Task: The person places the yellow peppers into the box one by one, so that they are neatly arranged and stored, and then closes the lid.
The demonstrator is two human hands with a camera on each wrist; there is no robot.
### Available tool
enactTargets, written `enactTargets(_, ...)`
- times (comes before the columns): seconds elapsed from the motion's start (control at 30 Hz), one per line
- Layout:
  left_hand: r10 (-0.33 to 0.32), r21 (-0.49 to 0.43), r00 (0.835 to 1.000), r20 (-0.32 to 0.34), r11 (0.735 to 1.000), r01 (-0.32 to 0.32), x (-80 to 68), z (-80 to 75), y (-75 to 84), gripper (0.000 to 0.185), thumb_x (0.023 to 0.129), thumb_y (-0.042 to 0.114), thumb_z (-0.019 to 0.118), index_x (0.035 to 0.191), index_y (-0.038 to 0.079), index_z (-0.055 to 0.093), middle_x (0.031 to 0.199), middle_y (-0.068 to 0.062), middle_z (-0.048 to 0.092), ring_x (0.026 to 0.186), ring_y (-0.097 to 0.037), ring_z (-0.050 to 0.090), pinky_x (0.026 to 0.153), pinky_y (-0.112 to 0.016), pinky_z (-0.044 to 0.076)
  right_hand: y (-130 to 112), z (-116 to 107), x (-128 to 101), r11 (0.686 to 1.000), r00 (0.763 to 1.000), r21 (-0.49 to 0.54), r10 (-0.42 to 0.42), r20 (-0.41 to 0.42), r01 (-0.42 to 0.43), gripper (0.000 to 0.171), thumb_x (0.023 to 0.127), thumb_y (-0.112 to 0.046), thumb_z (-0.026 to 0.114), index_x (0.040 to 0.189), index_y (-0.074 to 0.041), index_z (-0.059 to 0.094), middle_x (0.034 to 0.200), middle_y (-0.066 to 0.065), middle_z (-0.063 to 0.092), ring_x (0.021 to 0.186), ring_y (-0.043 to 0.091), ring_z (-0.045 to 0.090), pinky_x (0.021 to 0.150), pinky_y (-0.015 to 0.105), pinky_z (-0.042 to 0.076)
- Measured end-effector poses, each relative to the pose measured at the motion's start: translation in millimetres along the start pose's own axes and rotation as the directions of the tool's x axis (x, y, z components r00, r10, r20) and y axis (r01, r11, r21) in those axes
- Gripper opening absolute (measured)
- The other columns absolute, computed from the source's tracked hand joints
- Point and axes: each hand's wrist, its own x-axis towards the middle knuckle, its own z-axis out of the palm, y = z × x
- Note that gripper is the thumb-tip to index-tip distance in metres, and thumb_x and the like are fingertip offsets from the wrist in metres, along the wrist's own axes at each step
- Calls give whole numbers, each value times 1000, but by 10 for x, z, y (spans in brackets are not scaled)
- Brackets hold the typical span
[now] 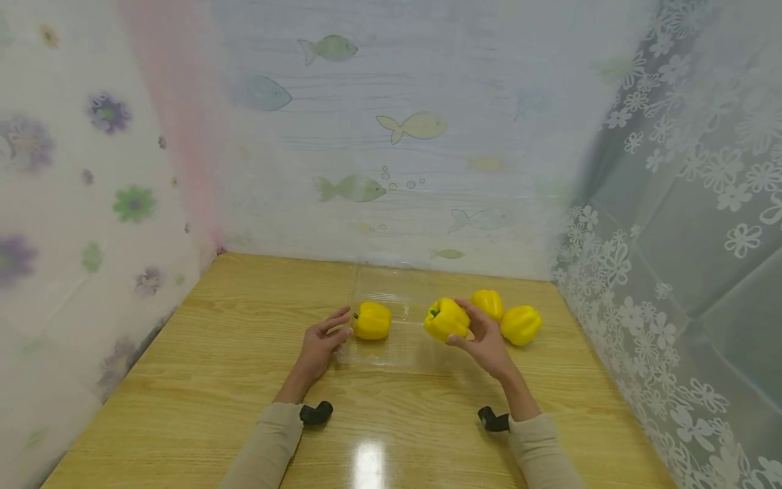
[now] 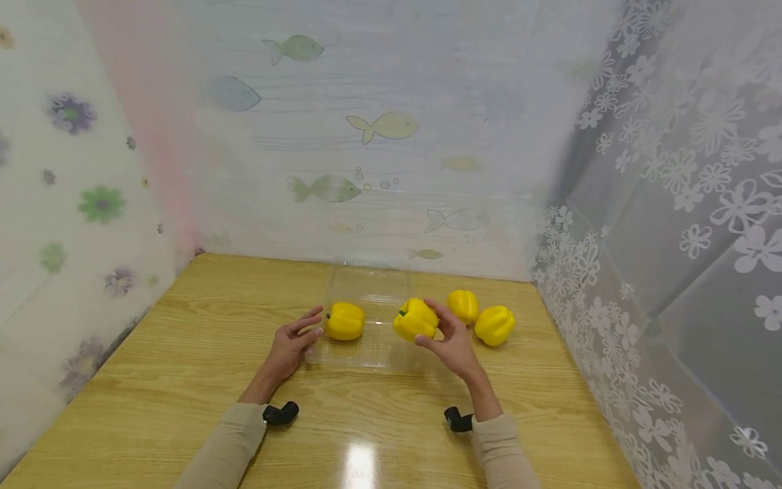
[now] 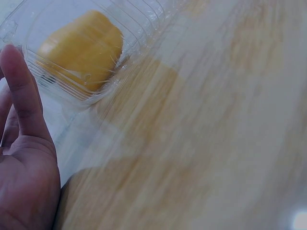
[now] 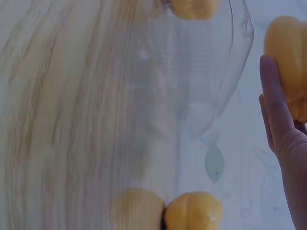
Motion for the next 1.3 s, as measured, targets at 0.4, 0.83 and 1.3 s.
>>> enactTargets(0.4, 11, -10, 1000, -14, 1000, -11, 12, 7, -16, 45, 96, 1, 68, 137, -14, 56, 159, -16, 41, 78, -8, 62, 57, -17, 48, 75, 173, 71, 999, 995, -14, 51, 85, -50, 71, 93, 0, 72, 155, -5, 39, 154, 19, 43, 130, 10, 53, 93, 30, 56)
enactTargets(0.83, -3, 5, 1000, -6, 1000, 3, 0, 4, 10, 45, 96, 4, 69, 137, -10, 58, 160, -13, 42, 83, -7, 64, 57, -17, 48, 124, 356, 162, 997, 985, -37, 74, 153, -70, 70, 94, -1, 72, 156, -6, 39, 154, 23, 43, 130, 13, 53, 94, 32, 56)
enactTargets(1.3, 3, -8, 1000, -15, 1000, -3, 11, 18, -6, 44, 96, 2, 69, 136, -12, 58, 159, -14, 43, 76, -6, 62, 56, -17, 47, 144, 534, 314, 990, 973, -126, 84, 213, -58, 69, 94, -3, 72, 156, -9, 41, 158, 14, 42, 140, 33, 45, 113, 56, 38)
